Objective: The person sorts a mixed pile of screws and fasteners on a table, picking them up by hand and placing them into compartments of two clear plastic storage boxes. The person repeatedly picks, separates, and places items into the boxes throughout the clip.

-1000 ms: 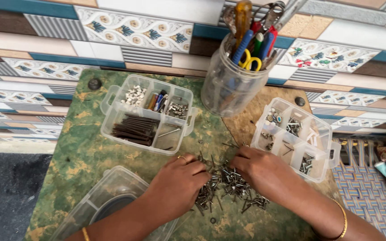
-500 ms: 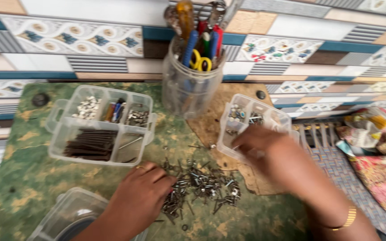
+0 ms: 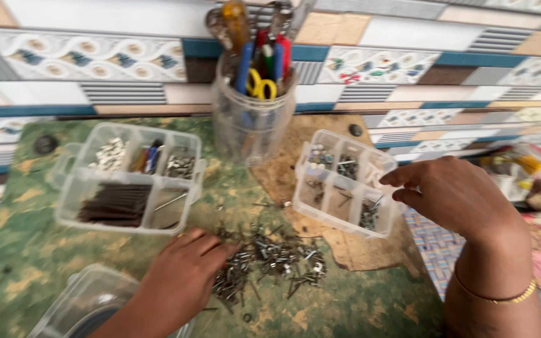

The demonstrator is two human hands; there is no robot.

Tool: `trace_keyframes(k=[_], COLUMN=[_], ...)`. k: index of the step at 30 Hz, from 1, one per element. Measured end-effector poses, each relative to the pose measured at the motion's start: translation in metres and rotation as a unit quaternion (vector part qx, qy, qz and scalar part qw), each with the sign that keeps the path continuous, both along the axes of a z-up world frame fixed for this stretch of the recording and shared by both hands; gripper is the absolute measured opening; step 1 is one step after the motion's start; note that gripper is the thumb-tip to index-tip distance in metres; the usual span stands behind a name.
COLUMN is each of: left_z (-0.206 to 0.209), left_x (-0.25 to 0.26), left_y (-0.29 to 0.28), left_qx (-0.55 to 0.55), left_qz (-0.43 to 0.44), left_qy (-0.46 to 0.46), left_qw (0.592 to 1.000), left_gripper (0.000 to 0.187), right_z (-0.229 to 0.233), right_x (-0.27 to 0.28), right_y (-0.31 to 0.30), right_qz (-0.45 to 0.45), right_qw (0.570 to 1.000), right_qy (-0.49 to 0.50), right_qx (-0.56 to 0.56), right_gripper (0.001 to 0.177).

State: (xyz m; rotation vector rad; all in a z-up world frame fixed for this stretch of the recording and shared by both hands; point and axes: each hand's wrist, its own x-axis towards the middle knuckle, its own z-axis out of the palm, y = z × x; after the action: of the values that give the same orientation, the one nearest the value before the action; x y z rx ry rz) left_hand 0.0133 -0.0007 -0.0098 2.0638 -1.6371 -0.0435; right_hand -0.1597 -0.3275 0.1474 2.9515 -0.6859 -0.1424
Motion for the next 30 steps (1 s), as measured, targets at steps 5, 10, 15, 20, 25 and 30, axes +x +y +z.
trace_keyframes(k=[5, 10, 15, 20, 25, 30], left_z=[0.008, 0.018, 0.024, 0.029, 0.022, 0.013], left_x=[-0.005, -0.012, -0.016, -0.017, -0.010, -0.006], left_y=[0.003, 0.008, 0.010, 0.004, 0.002, -0.001], left_qx=[-0.114, -0.182, -0.174, -0.242, -0.192, -0.084], left_qz=[-0.012, -0.033, -0.086, -0.066, -0.003, 0.002], left_qy=[0.008, 0.009, 0.031, -0.010, 0.002, 0.058], left_qw=[0.993, 0.983, 0.980, 0.968, 0.981, 0.995], left_gripper=[0.057, 0.059, 0.061, 0.044, 0.026, 0.023], right_z=[-0.030, -0.080, -0.094, -0.064, -0.024, -0.027], right_x=[0.021, 0.045, 0.050, 0.029, -0.004, 0.014], right_y=[0.035, 0.095, 0.117, 0.093, 0.039, 0.017], right_qz=[0.140, 0.289, 0.368, 0.386, 0.070, 0.017], right_qw=[0.972, 0.880, 0.832, 0.855, 0.996, 0.979], right_qy=[-0.113, -0.177, -0.180, -0.192, 0.004, 0.149], right_qx=[0.150, 0.333, 0.376, 0.288, -0.061, -0.140], right_gripper=[0.024, 0.025, 0.013, 0.020, 0.016, 0.023])
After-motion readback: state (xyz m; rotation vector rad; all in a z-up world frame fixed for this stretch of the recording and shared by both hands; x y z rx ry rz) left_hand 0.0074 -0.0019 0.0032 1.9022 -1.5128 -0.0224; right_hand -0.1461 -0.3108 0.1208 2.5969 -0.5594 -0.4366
